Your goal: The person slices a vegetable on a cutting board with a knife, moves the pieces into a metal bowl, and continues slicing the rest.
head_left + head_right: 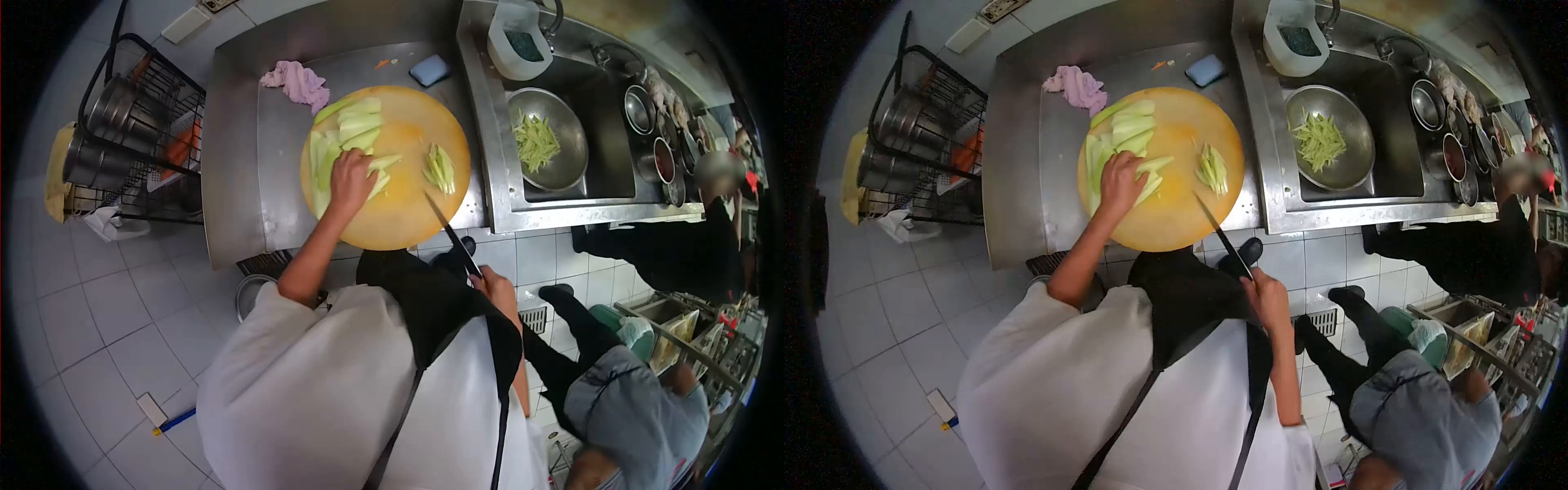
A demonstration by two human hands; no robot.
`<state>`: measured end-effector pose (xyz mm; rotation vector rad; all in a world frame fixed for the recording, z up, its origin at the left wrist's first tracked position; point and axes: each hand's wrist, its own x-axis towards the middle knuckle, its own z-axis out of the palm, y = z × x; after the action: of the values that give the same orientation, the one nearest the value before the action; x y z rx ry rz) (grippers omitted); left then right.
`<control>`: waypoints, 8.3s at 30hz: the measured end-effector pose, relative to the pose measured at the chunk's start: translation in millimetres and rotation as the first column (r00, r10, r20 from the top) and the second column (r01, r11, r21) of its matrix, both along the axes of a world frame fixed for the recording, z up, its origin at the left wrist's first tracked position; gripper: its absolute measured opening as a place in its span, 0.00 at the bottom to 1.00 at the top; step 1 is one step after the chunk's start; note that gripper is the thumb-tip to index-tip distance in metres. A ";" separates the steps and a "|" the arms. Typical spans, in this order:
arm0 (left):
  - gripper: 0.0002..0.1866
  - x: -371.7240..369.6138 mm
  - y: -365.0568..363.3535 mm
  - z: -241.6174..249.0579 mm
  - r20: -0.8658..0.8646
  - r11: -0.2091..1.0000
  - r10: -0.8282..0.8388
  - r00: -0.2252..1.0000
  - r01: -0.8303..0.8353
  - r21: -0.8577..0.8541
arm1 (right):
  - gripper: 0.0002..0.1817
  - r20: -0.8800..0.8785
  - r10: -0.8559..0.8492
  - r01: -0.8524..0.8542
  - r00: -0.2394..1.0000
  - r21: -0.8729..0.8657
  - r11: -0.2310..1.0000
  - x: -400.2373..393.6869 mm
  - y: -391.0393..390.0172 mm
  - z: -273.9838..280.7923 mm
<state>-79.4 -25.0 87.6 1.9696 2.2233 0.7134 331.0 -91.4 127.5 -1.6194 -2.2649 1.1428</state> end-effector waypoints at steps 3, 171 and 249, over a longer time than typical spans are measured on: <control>0.18 -16.8 -22.4 -7.5 -0.083 0.996 -0.069 0.994 0.064 -0.065 | 0.12 0.057 0.155 -0.158 0.986 0.055 0.986 -12.0 21.8 -18.8; 0.19 114.5 -33.2 -106.1 0.927 0.963 0.207 0.314 -0.234 -0.136 | 0.08 0.173 0.046 -0.063 0.984 0.098 0.993 -135.8 16.7 -65.3; 0.10 87.8 -26.4 -52.0 0.399 1.000 -0.013 0.917 0.015 -0.003 | 0.08 0.132 0.043 -0.067 0.990 0.179 0.982 -79.4 -30.6 -46.1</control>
<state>8.4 -51.3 35.6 1.6495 1.9607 1.0012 251.6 -122.0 81.5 -1.6096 -2.4262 0.8347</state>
